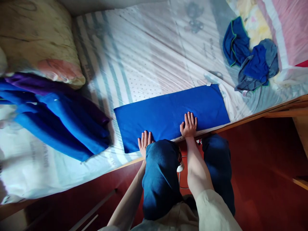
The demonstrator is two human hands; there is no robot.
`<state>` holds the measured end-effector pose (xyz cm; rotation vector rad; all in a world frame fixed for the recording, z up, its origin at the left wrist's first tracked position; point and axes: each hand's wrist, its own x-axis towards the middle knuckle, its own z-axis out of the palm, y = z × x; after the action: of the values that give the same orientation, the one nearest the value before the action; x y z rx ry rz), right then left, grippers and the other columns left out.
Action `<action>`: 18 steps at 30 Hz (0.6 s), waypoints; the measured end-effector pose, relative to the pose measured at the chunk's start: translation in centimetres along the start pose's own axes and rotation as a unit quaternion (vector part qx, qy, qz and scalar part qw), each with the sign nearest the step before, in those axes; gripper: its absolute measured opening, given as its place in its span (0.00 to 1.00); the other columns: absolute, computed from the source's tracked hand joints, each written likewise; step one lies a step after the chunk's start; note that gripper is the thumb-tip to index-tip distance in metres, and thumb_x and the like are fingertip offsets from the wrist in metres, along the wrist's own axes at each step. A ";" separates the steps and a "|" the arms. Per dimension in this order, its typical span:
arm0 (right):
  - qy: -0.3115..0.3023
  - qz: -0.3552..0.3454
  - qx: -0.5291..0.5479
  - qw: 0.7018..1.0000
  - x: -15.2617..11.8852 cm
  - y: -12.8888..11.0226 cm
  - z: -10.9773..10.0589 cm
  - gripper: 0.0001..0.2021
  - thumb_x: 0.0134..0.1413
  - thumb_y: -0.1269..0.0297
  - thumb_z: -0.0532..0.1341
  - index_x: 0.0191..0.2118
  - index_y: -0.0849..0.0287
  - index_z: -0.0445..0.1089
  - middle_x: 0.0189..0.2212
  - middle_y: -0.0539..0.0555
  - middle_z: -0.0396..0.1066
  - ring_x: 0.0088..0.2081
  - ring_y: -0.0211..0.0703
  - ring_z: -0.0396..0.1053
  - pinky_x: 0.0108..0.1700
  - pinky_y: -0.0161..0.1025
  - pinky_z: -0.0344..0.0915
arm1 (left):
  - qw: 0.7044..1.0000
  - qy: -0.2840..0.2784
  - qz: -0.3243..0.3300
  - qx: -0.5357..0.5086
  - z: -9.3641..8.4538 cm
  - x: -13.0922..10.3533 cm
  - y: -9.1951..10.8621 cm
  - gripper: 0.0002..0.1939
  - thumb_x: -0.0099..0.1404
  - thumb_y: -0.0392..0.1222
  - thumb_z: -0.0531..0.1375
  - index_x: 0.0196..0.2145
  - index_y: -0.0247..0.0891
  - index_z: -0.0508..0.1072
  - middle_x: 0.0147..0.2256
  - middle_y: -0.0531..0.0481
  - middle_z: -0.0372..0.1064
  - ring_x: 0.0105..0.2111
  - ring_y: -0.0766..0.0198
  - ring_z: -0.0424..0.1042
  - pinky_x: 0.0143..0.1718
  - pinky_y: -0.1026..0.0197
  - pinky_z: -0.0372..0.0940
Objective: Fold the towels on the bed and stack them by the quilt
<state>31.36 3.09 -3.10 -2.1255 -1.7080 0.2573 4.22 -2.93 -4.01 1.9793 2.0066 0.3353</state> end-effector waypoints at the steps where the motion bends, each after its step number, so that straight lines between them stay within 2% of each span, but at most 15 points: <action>1: 0.000 0.000 -0.002 1.000 0.0 0.0 -0.1 0.31 0.64 0.66 0.51 0.71 0.63 0.63 0.71 0.64 0.61 0.75 0.55 0.53 0.75 0.61 0.45 | 1.000 0.005 -0.001 -0.002 0.3 -0.2 -0.1 0.30 0.75 0.44 0.47 0.72 0.40 0.63 0.71 0.40 0.57 0.75 0.51 0.49 0.75 0.37 0.43; 7: -0.022 -0.004 -0.022 0.999 0.3 -0.3 -0.6 0.31 0.67 0.64 0.50 0.72 0.64 0.62 0.73 0.64 0.59 0.75 0.54 0.51 0.76 0.60 0.44 | 1.000 -0.017 0.014 -0.003 -0.2 1.4 -0.3 0.31 0.74 0.43 0.48 0.72 0.39 0.63 0.73 0.39 0.53 0.75 0.50 0.48 0.76 0.37 0.41; 11: -0.071 -0.013 -0.042 0.996 1.0 1.8 -2.2 0.30 0.69 0.62 0.49 0.73 0.61 0.61 0.74 0.63 0.57 0.76 0.52 0.50 0.76 0.58 0.43 | 0.999 -0.045 0.020 0.006 -0.9 1.8 0.3 0.32 0.74 0.43 0.48 0.73 0.40 0.60 0.74 0.40 0.50 0.76 0.51 0.45 0.76 0.37 0.40; 12: -0.075 0.007 -0.051 0.996 1.3 2.7 -2.7 0.30 0.69 0.61 0.49 0.73 0.61 0.61 0.74 0.63 0.56 0.76 0.52 0.49 0.76 0.59 0.43 | 0.998 -0.055 0.022 0.009 -1.1 1.9 0.3 0.32 0.74 0.43 0.47 0.74 0.39 0.59 0.75 0.40 0.49 0.76 0.51 0.44 0.76 0.37 0.40; 14: -0.053 0.099 -0.072 0.991 1.9 4.6 -3.8 0.30 0.70 0.59 0.49 0.73 0.61 0.61 0.75 0.65 0.53 0.76 0.55 0.48 0.75 0.63 0.43 | 0.997 -0.073 0.030 0.011 -1.6 2.1 0.4 0.33 0.74 0.42 0.46 0.74 0.37 0.58 0.75 0.39 0.47 0.77 0.50 0.43 0.75 0.37 0.40; 16: -0.002 0.208 -0.073 0.975 2.3 6.0 -4.6 0.31 0.69 0.58 0.49 0.73 0.63 0.61 0.75 0.69 0.51 0.75 0.61 0.47 0.73 0.68 0.45 | 0.995 -0.089 0.041 0.004 -2.2 2.5 0.5 0.34 0.74 0.42 0.46 0.75 0.36 0.56 0.75 0.38 0.46 0.77 0.50 0.42 0.75 0.36 0.41; 18: 0.053 0.271 -0.041 0.960 2.1 6.2 -5.1 0.31 0.67 0.59 0.51 0.71 0.67 0.63 0.74 0.75 0.51 0.74 0.66 0.48 0.70 0.74 0.45 | 0.993 -0.104 0.049 -0.006 -2.9 2.8 0.6 0.35 0.73 0.42 0.47 0.75 0.37 0.55 0.75 0.37 0.46 0.77 0.50 0.42 0.75 0.36 0.41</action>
<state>39.37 3.05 -0.86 -2.5837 -1.0645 0.2204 3.72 0.05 -1.20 2.0191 1.7795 0.1556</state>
